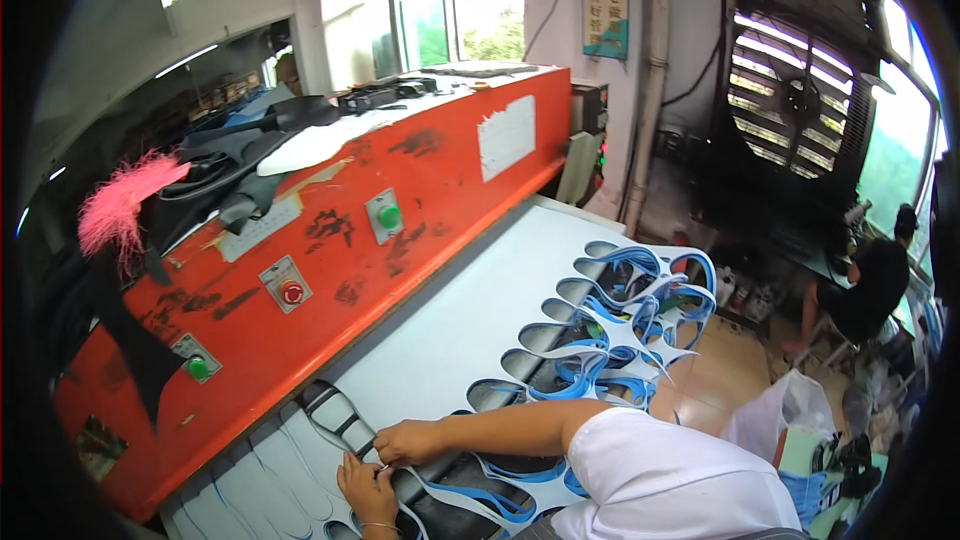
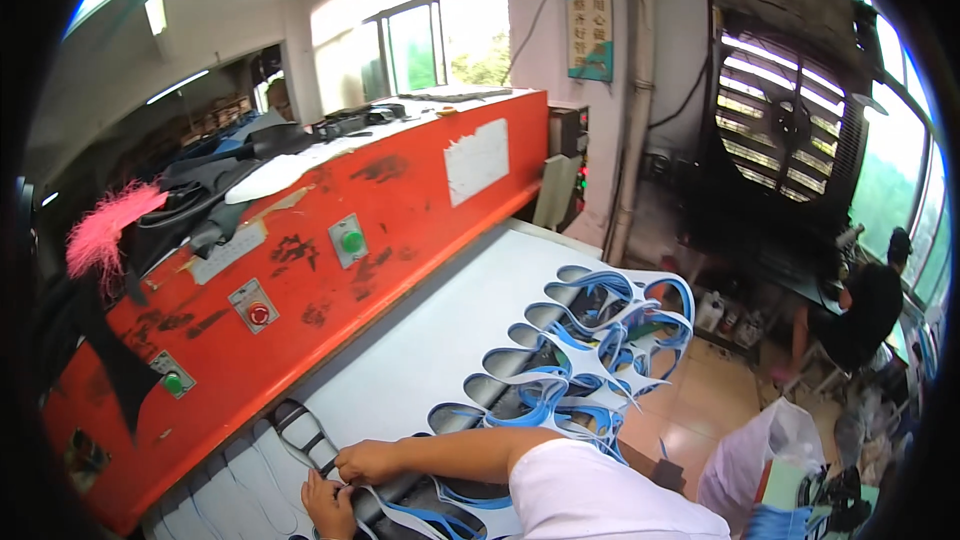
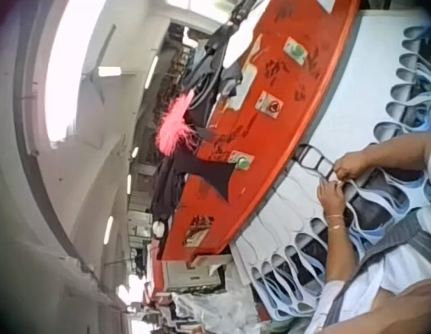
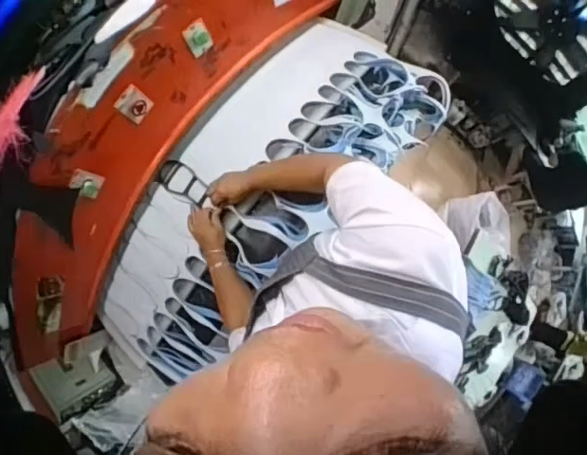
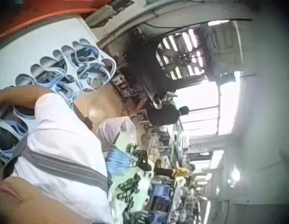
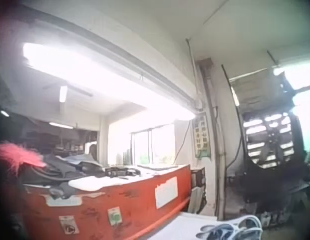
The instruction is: Cutting shoe sole components from a sheet of foam material using a hydraulic die-cutting machine.
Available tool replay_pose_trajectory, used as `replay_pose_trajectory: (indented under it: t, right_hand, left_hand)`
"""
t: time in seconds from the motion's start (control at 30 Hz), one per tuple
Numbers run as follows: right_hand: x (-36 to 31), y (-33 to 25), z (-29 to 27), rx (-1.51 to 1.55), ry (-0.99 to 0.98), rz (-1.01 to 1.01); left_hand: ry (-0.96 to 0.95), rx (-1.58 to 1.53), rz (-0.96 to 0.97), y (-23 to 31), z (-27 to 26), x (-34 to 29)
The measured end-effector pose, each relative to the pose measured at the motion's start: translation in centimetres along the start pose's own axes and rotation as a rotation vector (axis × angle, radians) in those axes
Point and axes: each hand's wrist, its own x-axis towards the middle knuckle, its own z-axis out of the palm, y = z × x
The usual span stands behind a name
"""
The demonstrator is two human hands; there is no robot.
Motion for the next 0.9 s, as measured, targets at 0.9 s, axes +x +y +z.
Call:
replay_pose_trajectory:
  t: [0.9]
  right_hand:
    - [8.9, 2.1, -7.3, -0.656, -0.168, -0.501]
  left_hand:
    - [0.196, -0.159, -0.014, 8.8, -2.0, 2.4]
